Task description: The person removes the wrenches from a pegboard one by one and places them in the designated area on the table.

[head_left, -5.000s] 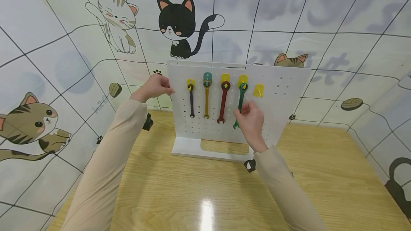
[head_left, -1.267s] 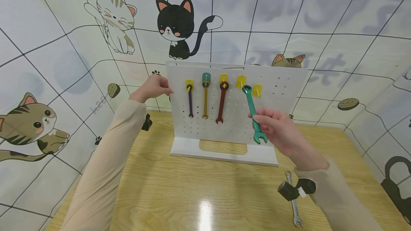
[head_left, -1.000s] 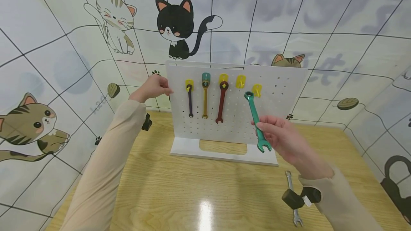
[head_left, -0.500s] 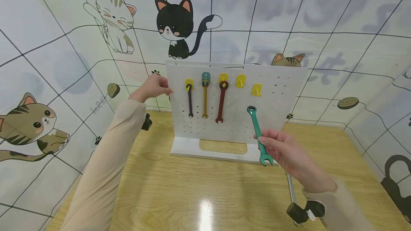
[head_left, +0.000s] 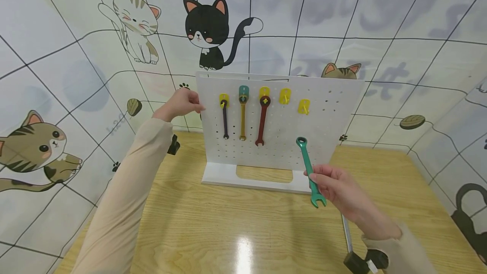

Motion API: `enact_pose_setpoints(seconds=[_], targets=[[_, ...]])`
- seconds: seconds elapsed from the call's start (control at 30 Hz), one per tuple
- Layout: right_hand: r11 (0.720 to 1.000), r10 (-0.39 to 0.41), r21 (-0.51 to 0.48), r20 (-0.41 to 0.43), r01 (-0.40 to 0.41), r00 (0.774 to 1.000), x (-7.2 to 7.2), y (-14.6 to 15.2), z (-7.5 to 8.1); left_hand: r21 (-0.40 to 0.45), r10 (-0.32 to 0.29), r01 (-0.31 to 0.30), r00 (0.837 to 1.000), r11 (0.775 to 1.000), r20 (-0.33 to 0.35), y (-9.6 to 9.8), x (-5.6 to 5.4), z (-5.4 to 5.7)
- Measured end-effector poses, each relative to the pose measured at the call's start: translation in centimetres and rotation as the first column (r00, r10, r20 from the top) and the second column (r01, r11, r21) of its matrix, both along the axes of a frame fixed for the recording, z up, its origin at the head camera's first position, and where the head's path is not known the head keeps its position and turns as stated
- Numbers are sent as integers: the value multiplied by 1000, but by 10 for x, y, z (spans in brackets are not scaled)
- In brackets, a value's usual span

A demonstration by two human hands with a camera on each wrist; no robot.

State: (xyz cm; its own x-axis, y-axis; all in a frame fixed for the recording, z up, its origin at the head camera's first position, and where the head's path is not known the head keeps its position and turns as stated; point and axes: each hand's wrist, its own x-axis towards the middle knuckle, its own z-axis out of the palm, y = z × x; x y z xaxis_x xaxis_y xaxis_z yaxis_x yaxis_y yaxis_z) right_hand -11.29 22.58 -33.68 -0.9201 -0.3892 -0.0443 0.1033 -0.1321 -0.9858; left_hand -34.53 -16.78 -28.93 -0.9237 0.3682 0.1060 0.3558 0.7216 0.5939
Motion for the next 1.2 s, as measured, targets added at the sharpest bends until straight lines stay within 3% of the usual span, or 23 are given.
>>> enact_pose_setpoints(seconds=[0.7,1.03,1.2], targets=[[997,-53,59,131,46,990,16,11,-35,10,9,-9,1000,1000,8,0,1,0],[998,-22,58,153,13,988,24,26,-51,9,1,-1,1000,1000,0,-1,0,0],[992,-51,119,190,29,981,29,39,-60,10,4,-4,1000,1000,3,0,-1,-1]])
